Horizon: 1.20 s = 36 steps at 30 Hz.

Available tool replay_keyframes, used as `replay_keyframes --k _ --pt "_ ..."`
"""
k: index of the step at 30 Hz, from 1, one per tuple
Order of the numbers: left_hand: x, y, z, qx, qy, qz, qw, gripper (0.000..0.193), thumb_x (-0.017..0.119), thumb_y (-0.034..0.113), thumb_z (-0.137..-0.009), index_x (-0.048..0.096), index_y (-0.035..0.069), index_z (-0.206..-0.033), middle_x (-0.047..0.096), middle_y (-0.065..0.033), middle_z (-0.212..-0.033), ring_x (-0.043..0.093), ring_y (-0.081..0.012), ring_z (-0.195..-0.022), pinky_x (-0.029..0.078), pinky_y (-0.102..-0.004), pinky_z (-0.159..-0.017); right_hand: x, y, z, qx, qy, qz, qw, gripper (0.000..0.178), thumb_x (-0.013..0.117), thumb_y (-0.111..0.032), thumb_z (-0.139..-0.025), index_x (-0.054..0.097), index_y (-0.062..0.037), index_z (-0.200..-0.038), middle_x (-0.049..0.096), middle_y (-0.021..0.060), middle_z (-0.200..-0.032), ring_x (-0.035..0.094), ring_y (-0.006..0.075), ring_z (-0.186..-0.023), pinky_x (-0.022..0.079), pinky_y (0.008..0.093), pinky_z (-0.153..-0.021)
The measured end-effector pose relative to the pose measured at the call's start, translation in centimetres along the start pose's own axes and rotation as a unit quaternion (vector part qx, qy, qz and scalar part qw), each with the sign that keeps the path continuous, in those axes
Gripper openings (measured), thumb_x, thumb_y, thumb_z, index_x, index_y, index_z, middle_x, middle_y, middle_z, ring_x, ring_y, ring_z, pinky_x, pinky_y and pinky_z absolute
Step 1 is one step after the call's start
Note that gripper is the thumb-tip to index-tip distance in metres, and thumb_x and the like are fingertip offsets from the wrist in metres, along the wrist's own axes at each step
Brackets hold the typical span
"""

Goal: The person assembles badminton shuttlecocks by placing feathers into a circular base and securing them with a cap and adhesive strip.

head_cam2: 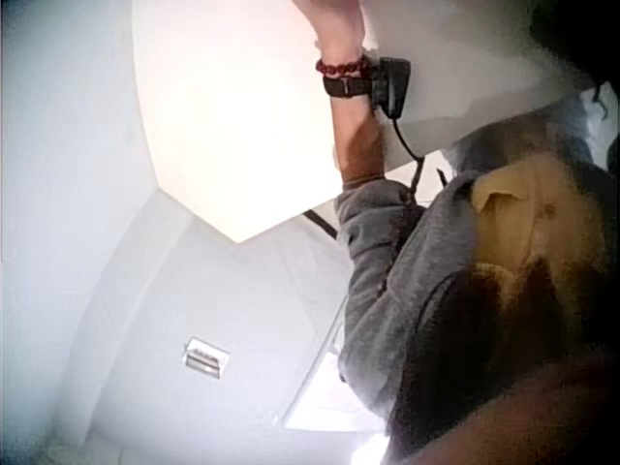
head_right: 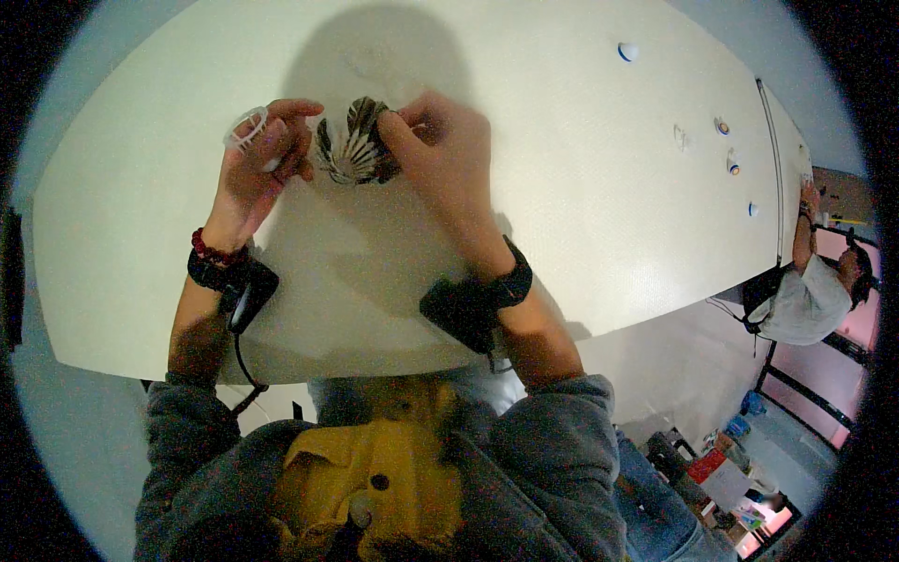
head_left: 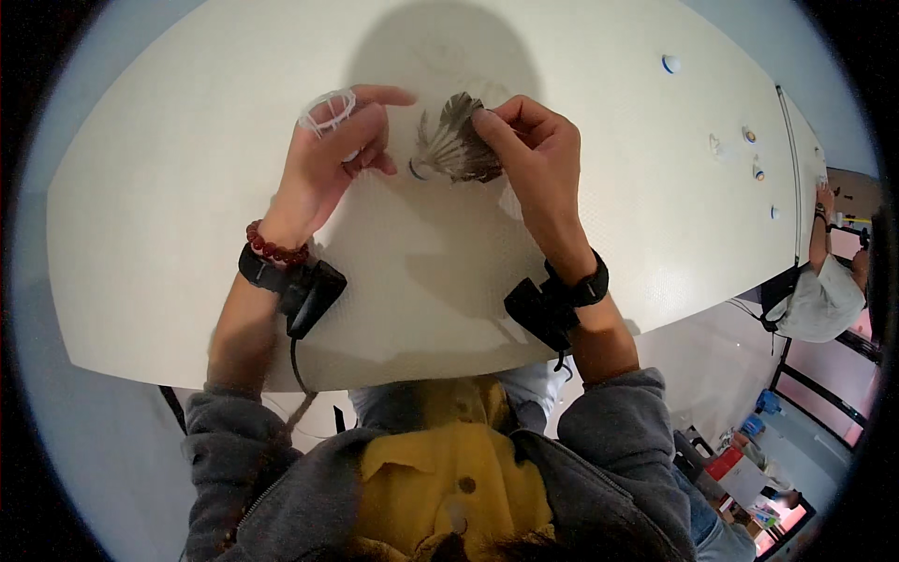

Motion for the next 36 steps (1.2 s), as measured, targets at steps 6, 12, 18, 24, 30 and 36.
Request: replay_keyframes --k 6,12,18,24,30,36 --pt "-0.5 -1.7 0.1 -0.054 0.045 -0.130 0.989 0.023 0.058 0.011 -0.088 0.063 0.000 -0.108 0.057 -0.0011 -0.077 0.056 -0.0078 -0.066 0.051 -0.0233 -0.062 0.6 0.0 -0.3 -0.045 -0.032 0.004 0.998 0.019 0.064 -0.014 -0.084 0.061 0.0018 -0.074 0.062 0.0028 -0.065 0.055 0.0076 -0.060 0.046 0.0235 -0.054" --pt "0.1 0.6 0.0 0.084 0.032 -0.350 0.932 0.034 0.068 0.006 -0.079 0.060 0.005 -0.111 0.060 -0.0034 -0.084 0.058 -0.0099 -0.070 0.051 -0.0243 -0.065 -1.3 1.0 -1.2 -0.039 -0.002 -0.026 0.999 0.015 0.064 -0.010 -0.084 0.060 0.0002 -0.075 0.061 0.0011 -0.069 0.053 0.0082 -0.064 0.044 0.0246 -0.059" --pt "-0.3 2.7 0.5 0.195 0.111 -0.512 0.829 0.057 0.075 0.003 -0.070 0.053 0.010 -0.121 0.056 -0.0068 -0.100 0.055 -0.0172 -0.091 0.050 -0.0300 -0.078 -0.5 0.8 -1.5 -0.038 -0.050 -0.070 0.996 0.011 0.062 -0.010 -0.087 0.062 0.0011 -0.083 0.062 0.0010 -0.076 0.055 0.0085 -0.072 0.046 0.0237 -0.066" --pt "0.5 3.4 0.3 0.212 0.108 -0.482 0.844 0.064 0.069 -0.001 -0.066 0.049 0.012 -0.126 0.053 -0.0089 -0.105 0.048 -0.0235 -0.104 0.047 -0.0338 -0.085 -0.8 0.8 -1.9 -0.012 -0.074 -0.088 0.993 0.013 0.061 -0.011 -0.089 0.066 0.0016 -0.090 0.064 0.0024 -0.082 0.056 0.0094 -0.074 0.047 0.0241 -0.068" --pt "2.0 5.5 2.5 0.354 0.050 -0.576 0.735 0.053 0.065 0.013 -0.070 0.052 0.007 -0.121 0.053 -0.0087 -0.110 0.045 -0.0255 -0.108 0.036 -0.0407 -0.094 -0.7 0.8 -2.2 -0.045 -0.081 -0.065 0.994 0.015 0.063 -0.012 -0.088 0.068 0.0027 -0.090 0.067 0.0046 -0.081 0.060 0.0113 -0.072 0.050 0.0255 -0.067" --pt "4.8 4.4 2.3 0.331 0.022 -0.600 0.728 0.047 0.074 0.035 -0.072 0.061 0.008 -0.108 0.058 -0.0060 -0.106 0.046 -0.0249 -0.107 0.036 -0.0373 -0.089 0.3 0.5 -1.7 -0.056 -0.127 -0.053 0.989 0.015 0.064 -0.006 -0.086 0.067 -0.0010 -0.101 0.067 0.0050 -0.087 0.061 0.0096 -0.074 0.053 0.0239 -0.068"
Point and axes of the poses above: each hand's wrist, its own z-axis away from the middle knuckle, its own x-axis out of the palm, y = z × x, the point moved 10 cm from there along -z, towards the middle knuckle
